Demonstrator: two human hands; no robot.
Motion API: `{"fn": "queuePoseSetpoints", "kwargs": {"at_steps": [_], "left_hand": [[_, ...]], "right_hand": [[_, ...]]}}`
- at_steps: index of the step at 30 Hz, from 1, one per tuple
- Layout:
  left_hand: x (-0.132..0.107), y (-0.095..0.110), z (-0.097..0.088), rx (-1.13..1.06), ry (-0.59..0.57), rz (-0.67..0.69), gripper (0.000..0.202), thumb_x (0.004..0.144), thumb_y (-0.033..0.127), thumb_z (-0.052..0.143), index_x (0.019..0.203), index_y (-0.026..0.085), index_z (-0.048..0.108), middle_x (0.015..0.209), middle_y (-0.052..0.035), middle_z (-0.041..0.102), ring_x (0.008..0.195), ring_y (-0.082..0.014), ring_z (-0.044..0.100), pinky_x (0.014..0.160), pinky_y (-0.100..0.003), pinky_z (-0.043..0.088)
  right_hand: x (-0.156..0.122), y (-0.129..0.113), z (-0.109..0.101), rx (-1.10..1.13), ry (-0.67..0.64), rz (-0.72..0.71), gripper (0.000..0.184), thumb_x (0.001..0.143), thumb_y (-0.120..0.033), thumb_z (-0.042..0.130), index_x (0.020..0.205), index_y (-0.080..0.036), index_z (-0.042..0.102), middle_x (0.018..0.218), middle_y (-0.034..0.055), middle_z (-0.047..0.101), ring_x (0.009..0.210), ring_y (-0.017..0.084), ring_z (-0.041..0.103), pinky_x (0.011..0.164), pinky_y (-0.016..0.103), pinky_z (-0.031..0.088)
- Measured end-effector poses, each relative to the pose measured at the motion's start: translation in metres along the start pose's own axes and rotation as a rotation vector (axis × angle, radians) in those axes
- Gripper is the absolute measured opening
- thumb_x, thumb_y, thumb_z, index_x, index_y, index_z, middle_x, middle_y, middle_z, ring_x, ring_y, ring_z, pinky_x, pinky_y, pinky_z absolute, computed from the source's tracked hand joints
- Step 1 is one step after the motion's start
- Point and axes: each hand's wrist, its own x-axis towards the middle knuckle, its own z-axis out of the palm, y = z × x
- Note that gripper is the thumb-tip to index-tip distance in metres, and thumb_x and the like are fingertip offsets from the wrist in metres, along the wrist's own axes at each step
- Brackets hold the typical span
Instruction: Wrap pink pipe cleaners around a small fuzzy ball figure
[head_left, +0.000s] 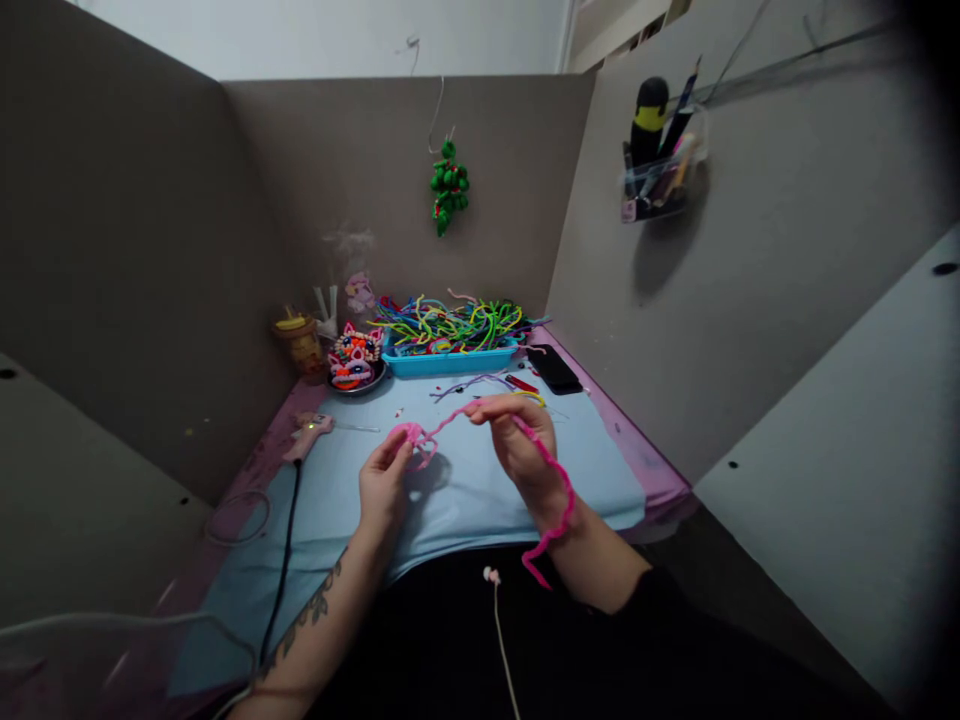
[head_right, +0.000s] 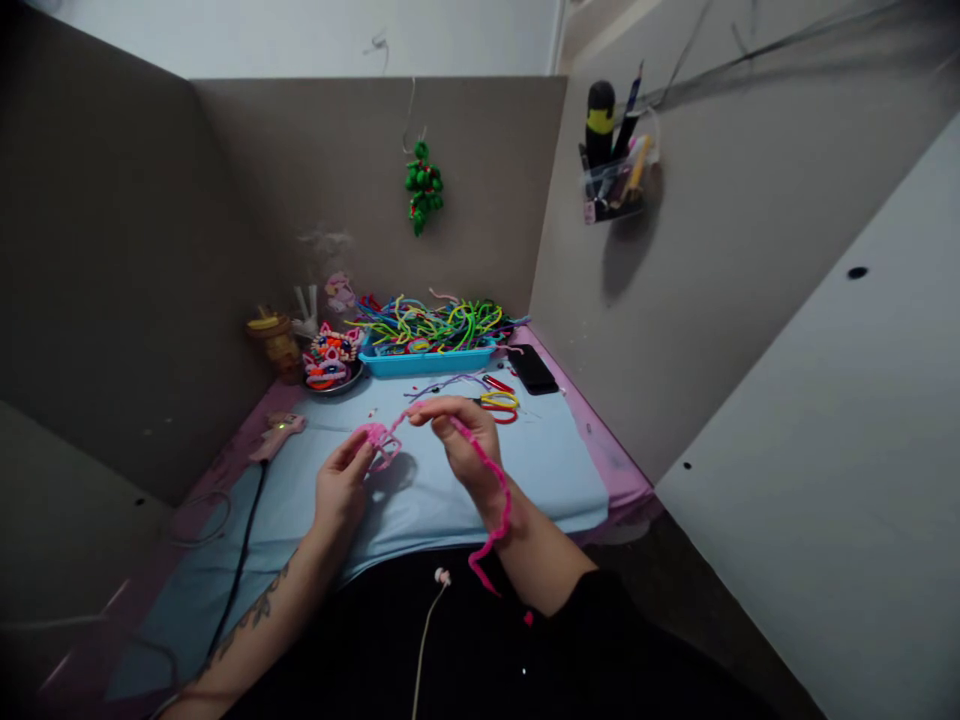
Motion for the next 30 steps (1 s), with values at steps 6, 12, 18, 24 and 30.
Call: {"fn": "queuePoseSetpoints", "kwargs": {"at_steps": [6, 12, 18, 24, 30], "left_hand": [[-0.002, 0.003, 0.004, -0.045, -0.014, -0.033, 0.055, 0.055, 0.036, 0.088, 0.103, 0.014, 0.072, 0.103, -0.0119, 0.074, 0.09, -0.0217, 0.069, 0.083, -0.034, 0.051], [-0.012, 0.008, 0.008, -0.003, -0.072, -0.034, 0.051, 0.056, 0.034, 0.087, 0.101, 0.015, 0.073, 0.107, -0.0114, 0.074, 0.101, -0.0232, 0.067, 0.095, -0.037, 0.047], [-0.019, 0.007, 0.011, 0.034, -0.072, -0.027, 0.05, 0.056, 0.035, 0.087, 0.1, 0.014, 0.073, 0.104, -0.0116, 0.074, 0.099, -0.024, 0.068, 0.095, -0.039, 0.047], [-0.018, 0.002, 0.009, 0.038, -0.074, -0.025, 0.051, 0.055, 0.039, 0.087, 0.098, 0.015, 0.074, 0.104, -0.012, 0.074, 0.098, -0.0246, 0.068, 0.096, -0.041, 0.046], [-0.016, -0.001, 0.005, 0.078, -0.139, -0.001, 0.047, 0.062, 0.045, 0.082, 0.099, 0.016, 0.075, 0.106, -0.0117, 0.074, 0.103, -0.0258, 0.066, 0.1, -0.042, 0.043]], "right_hand": [[-0.01, 0.026, -0.012, -0.292, -0.137, 0.179, 0.039, 0.081, -0.028, 0.069, 0.119, -0.028, 0.062, 0.083, 0.0002, 0.067, 0.075, 0.016, 0.061, 0.076, 0.033, 0.051], [-0.031, 0.052, 0.011, -0.657, -0.309, -0.028, 0.02, 0.083, -0.018, 0.062, 0.101, -0.023, 0.07, 0.094, 0.0065, 0.061, 0.093, 0.02, 0.056, 0.085, 0.037, 0.048], [-0.032, 0.066, 0.016, -0.613, -0.099, 0.035, 0.005, 0.081, -0.021, 0.065, 0.079, -0.022, 0.069, 0.082, 0.0031, 0.056, 0.085, 0.019, 0.054, 0.082, 0.035, 0.046], [-0.032, 0.078, 0.014, -0.462, 0.075, 0.38, 0.01, 0.073, -0.029, 0.07, 0.069, -0.021, 0.068, 0.08, 0.0009, 0.051, 0.08, 0.017, 0.052, 0.076, 0.031, 0.045], [-0.037, 0.079, 0.019, -0.279, 0.157, 0.573, 0.022, 0.066, -0.04, 0.074, 0.069, -0.02, 0.069, 0.113, 0.0072, 0.054, 0.102, 0.023, 0.055, 0.082, 0.034, 0.045]]}}
